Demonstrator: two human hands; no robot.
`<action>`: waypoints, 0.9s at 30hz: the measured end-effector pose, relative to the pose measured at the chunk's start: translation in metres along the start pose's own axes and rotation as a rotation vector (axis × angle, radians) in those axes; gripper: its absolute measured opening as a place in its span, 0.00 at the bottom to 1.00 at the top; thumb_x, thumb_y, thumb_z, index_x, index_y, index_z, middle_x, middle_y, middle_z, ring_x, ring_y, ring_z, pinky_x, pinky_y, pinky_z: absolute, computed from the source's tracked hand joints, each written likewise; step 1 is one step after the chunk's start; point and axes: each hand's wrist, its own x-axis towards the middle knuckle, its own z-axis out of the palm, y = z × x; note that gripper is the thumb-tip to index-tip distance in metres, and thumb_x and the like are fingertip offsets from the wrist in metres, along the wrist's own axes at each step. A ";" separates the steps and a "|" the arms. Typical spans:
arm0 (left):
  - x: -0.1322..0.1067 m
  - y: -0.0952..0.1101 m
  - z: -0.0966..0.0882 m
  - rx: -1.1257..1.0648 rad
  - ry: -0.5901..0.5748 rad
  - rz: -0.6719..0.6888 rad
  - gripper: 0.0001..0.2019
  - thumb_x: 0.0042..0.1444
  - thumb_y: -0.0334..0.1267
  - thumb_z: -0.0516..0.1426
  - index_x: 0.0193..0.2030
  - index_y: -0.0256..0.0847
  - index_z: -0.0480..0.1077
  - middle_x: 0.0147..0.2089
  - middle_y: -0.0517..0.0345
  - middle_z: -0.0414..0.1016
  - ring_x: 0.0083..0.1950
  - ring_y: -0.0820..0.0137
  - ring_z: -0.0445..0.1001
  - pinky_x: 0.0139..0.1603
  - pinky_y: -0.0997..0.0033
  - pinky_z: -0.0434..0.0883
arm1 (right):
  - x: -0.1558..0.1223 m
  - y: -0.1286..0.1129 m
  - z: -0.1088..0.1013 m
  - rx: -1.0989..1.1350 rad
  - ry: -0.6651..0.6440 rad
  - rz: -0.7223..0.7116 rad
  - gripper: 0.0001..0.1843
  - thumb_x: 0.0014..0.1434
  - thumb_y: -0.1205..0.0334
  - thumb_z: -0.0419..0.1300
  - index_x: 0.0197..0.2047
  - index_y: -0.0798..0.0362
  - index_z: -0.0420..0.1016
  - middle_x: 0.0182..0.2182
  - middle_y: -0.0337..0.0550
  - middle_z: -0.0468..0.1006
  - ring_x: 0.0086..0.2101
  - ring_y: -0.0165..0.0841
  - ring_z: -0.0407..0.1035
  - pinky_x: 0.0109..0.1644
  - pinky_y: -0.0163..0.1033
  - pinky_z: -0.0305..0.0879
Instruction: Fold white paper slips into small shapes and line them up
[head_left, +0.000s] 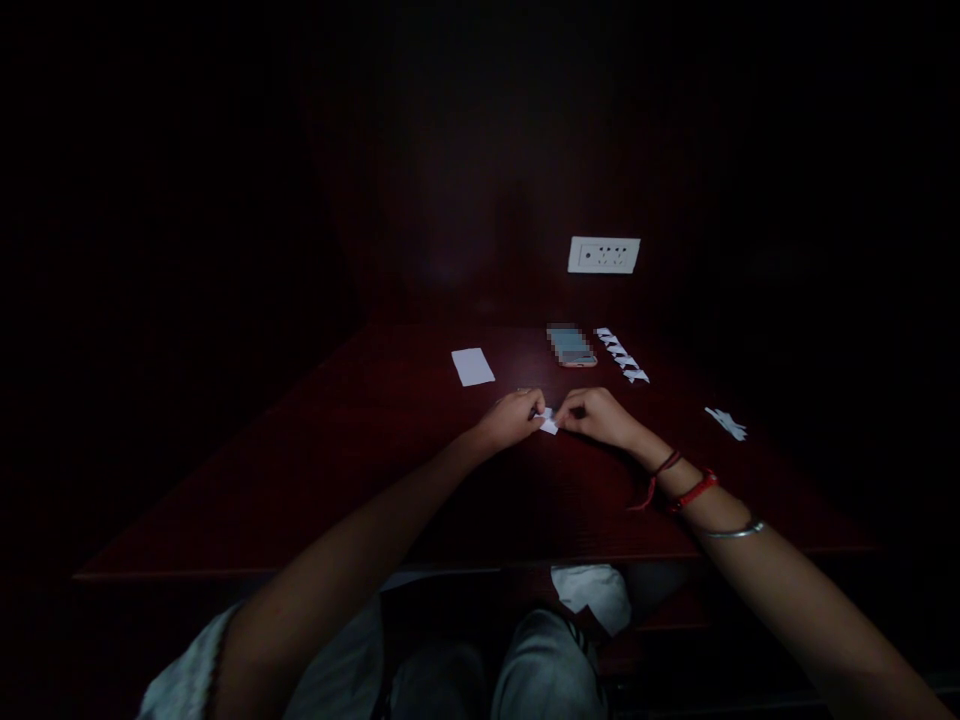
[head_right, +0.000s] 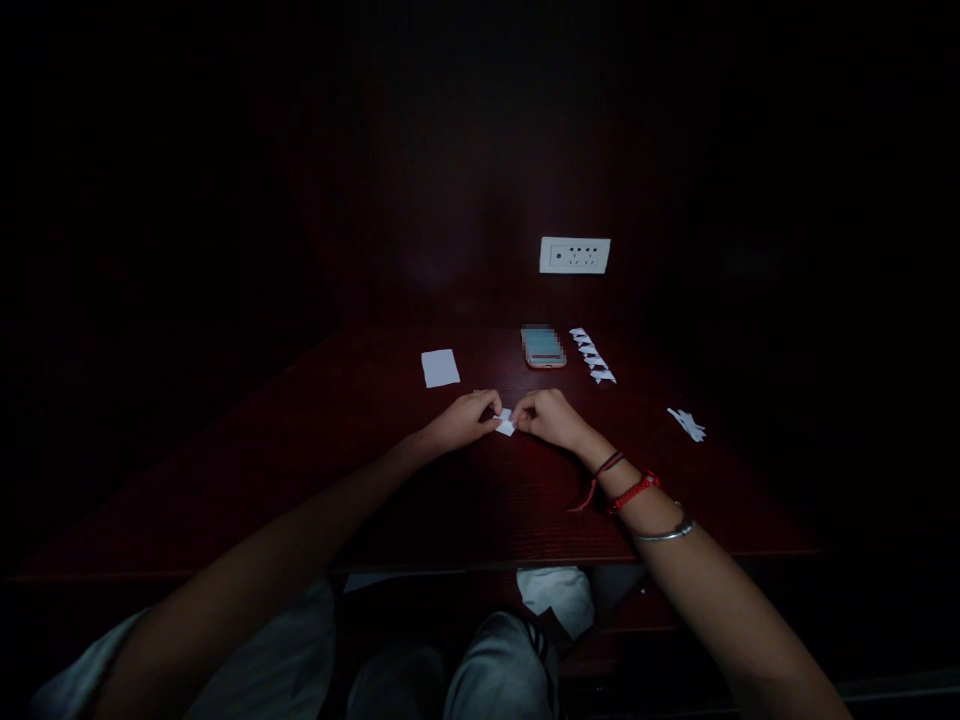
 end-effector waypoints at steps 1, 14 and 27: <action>0.000 0.000 0.000 -0.006 0.002 0.007 0.03 0.47 0.33 0.49 0.31 0.39 0.59 0.33 0.58 0.65 0.36 0.71 0.64 0.37 0.72 0.62 | 0.000 -0.001 -0.001 -0.009 -0.003 -0.038 0.08 0.45 0.68 0.54 0.28 0.55 0.73 0.25 0.39 0.72 0.26 0.25 0.64 0.32 0.30 0.58; 0.000 0.001 -0.002 0.063 -0.033 0.012 0.05 0.48 0.34 0.49 0.34 0.40 0.62 0.35 0.57 0.64 0.39 0.70 0.63 0.40 0.72 0.61 | -0.001 -0.002 -0.003 -0.105 -0.119 -0.226 0.09 0.49 0.70 0.51 0.31 0.55 0.72 0.30 0.42 0.73 0.31 0.28 0.66 0.38 0.32 0.58; -0.003 -0.003 -0.023 0.053 -0.176 0.303 0.10 0.53 0.31 0.47 0.41 0.41 0.64 0.39 0.58 0.67 0.41 0.73 0.64 0.43 0.75 0.59 | -0.003 -0.002 -0.002 -0.175 -0.120 -0.216 0.12 0.49 0.70 0.50 0.34 0.55 0.72 0.32 0.43 0.73 0.33 0.29 0.66 0.39 0.33 0.59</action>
